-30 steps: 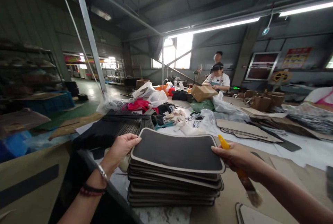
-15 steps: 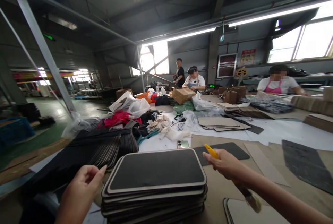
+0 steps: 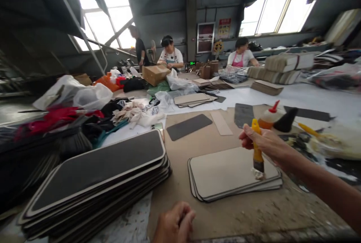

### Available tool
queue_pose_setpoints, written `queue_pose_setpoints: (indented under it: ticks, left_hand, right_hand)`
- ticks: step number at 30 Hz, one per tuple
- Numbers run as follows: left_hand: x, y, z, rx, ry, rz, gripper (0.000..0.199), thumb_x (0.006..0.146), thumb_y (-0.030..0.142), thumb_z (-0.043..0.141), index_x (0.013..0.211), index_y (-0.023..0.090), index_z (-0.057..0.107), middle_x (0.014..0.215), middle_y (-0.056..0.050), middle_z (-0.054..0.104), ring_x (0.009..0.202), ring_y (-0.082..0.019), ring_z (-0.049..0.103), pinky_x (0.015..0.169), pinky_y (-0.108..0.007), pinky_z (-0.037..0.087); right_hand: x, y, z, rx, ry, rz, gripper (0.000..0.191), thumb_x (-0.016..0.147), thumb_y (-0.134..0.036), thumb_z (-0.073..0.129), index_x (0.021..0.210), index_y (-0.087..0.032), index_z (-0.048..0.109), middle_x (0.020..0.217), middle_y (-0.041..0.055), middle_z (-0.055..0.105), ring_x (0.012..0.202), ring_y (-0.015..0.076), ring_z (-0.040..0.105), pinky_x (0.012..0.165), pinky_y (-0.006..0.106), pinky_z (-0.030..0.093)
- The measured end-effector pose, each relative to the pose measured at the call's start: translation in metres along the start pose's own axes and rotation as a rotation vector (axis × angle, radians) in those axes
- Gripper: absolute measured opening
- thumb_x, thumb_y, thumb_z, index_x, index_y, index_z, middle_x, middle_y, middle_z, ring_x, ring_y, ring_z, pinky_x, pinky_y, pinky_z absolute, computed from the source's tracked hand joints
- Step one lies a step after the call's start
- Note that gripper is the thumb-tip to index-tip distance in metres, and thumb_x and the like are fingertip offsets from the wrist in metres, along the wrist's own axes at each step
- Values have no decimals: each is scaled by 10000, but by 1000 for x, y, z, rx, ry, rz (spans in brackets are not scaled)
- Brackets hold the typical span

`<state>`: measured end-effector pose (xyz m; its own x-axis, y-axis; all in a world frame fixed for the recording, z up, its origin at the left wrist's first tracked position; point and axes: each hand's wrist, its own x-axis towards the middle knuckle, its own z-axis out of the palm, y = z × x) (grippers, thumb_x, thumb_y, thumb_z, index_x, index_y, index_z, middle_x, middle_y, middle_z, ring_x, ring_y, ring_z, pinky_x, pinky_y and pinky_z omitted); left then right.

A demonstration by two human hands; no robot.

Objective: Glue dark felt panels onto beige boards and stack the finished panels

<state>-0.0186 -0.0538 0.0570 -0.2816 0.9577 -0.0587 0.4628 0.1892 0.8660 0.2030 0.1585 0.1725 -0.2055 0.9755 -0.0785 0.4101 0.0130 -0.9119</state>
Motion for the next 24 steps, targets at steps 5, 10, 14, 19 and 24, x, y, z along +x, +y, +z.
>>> queue_pose_setpoints:
  ticks: [5, 10, 14, 19, 24]
  left_hand:
    - [30, -3, 33, 216, 181, 274, 364, 782, 264, 565, 1138, 183, 563, 1086, -101, 652, 1001, -213, 612, 863, -367, 511]
    - [40, -8, 54, 470, 200, 499, 325, 712, 188, 671, 1034, 210, 633, 1114, -105, 614, 1046, -262, 554, 873, -475, 509]
    - [42, -8, 59, 544, 215, 628, 265, 737, 181, 654, 1001, 200, 640, 1093, -106, 615, 1023, -261, 541, 843, -472, 531]
    - [42, -10, 61, 567, 205, 707, 252, 786, 175, 594, 1034, 204, 626, 1102, -96, 614, 1056, -250, 525, 847, -440, 542]
    - [42, -13, 63, 552, 224, 690, 230, 812, 203, 564, 1033, 220, 626, 1075, -89, 623, 1023, -240, 549, 828, -434, 546]
  right_hand:
    - [-23, 53, -68, -290, 256, 80, 656, 673, -796, 396, 713, -182, 623, 679, 71, 584, 618, 177, 536, 536, 291, 423]
    - [-48, 80, -87, -45, 345, 205, 567, 697, -739, 472, 710, -185, 597, 655, 49, 554, 427, 92, 418, 378, 247, 344]
    - [-51, 75, -60, 138, 283, 189, 551, 629, -721, 582, 694, -174, 600, 613, 30, 549, 467, 112, 506, 421, 248, 471]
    - [-34, 61, 10, 274, 55, 109, 552, 583, -650, 678, 785, -146, 581, 688, 19, 575, 535, 130, 594, 542, 272, 555]
    - [-14, 60, 58, 239, -82, 8, 438, 641, -561, 647, 786, -154, 569, 695, 2, 578, 550, 138, 619, 556, 258, 539]
